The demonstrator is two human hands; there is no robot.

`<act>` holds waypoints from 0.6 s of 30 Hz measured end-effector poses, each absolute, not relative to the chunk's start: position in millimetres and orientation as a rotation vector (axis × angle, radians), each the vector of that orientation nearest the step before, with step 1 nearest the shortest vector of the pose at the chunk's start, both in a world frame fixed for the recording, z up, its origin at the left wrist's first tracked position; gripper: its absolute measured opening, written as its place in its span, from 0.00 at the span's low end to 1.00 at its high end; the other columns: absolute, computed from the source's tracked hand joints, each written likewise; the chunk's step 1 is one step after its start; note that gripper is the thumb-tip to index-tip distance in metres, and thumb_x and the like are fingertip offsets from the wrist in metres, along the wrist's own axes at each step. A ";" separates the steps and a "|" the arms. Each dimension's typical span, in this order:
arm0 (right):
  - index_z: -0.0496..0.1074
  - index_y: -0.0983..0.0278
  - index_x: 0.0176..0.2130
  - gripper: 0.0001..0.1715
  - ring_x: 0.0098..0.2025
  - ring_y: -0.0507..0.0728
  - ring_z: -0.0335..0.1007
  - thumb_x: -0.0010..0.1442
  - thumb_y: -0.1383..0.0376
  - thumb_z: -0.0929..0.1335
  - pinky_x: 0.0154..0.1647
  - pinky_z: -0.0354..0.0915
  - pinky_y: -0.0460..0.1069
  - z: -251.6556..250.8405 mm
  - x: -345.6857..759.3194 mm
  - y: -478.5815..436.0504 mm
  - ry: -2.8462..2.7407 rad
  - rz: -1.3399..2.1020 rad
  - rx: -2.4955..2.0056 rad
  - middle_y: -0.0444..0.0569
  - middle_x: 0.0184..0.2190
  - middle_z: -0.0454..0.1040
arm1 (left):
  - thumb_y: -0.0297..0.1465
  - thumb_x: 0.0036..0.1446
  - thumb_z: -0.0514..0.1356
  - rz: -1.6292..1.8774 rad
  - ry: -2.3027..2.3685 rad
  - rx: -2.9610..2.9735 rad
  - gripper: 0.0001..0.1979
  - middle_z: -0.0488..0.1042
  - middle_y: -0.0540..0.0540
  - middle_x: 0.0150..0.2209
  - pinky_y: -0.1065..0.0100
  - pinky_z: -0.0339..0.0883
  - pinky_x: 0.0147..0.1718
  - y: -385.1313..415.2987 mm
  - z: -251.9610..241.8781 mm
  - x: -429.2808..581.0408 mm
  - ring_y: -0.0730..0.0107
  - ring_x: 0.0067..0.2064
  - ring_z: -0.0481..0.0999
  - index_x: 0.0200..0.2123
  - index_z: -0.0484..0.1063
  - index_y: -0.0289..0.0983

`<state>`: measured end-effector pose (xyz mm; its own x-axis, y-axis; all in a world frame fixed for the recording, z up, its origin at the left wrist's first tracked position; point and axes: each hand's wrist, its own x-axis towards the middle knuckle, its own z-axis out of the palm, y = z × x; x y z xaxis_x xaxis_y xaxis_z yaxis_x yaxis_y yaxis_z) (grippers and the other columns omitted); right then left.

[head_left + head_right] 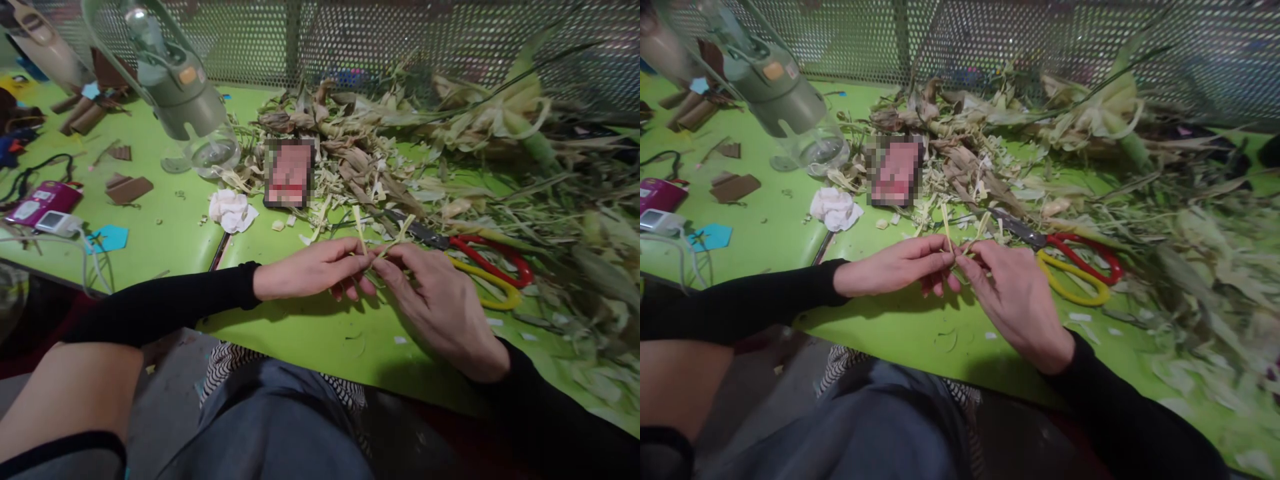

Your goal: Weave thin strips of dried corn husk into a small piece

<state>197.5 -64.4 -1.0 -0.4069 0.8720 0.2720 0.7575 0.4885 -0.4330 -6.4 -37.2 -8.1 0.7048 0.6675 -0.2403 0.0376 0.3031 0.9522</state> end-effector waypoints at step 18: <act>0.68 0.58 0.30 0.23 0.22 0.53 0.61 0.74 0.51 0.63 0.23 0.57 0.50 -1.1 205.0 -62.9 -2.057 0.522 -1.406 0.43 0.22 0.69 | 0.35 0.70 0.60 0.512 0.659 0.821 0.11 0.79 0.48 0.32 0.73 0.71 0.36 -44.3 -14.5 2.7 0.78 0.32 0.78 0.38 0.73 0.33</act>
<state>205.0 -62.9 -1.1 -0.2702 0.9308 0.2463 0.7005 0.3655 -0.6129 2.7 -44.3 -14.5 0.6899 0.6439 -0.3307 -0.1621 0.5827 0.7964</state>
